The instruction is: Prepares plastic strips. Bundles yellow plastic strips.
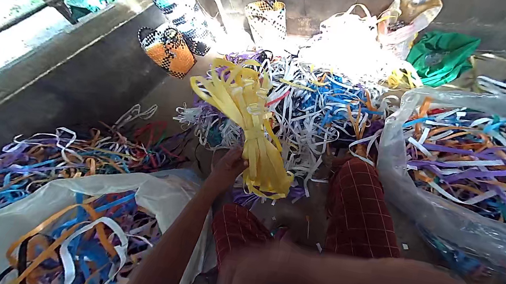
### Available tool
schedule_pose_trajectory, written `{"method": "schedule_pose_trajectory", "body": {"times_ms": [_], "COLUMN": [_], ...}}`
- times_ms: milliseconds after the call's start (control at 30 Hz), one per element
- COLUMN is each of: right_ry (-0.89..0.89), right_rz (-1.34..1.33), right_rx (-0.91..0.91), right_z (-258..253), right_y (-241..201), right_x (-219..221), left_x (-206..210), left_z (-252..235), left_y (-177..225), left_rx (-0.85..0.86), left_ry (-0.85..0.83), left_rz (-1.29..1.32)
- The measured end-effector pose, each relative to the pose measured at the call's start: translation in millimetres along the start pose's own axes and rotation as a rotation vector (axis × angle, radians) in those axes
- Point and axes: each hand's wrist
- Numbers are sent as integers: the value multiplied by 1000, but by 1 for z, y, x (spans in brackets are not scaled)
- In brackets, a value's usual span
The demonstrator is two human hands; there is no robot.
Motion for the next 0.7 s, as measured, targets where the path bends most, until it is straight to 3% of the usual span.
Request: {"method": "schedule_pose_trajectory", "body": {"times_ms": [100,167,233,333,467,600,700], "right_ry": [526,541,413,453,618,630,533], "right_rz": [485,520,324,46,37,184,307], "right_rx": [448,715,862,873,868,979,1008], "right_z": [46,70,82,93,115,118,118], "right_y": [60,90,106,133,162,170,173], "right_x": [-92,-124,-130,-118,-113,-116,-119], "left_x": [27,47,68,98,124,147,142], "left_z": [16,25,28,29,32,29,22], "left_y": [-11,-16,-20,-25,-29,-35,-18], "left_rx": [96,128,120,-12,-229,-26,45], "left_ry": [-12,-59,-111,-67,261,591,564], "left_rz": [-16,21,42,-4,-105,-249,-284]}}
Point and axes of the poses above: each hand's wrist, its own z-axis away from the middle knuckle, its own x-axis out of the palm, y = z × x, and after that the axes turned 12 degrees about -y, right-handed
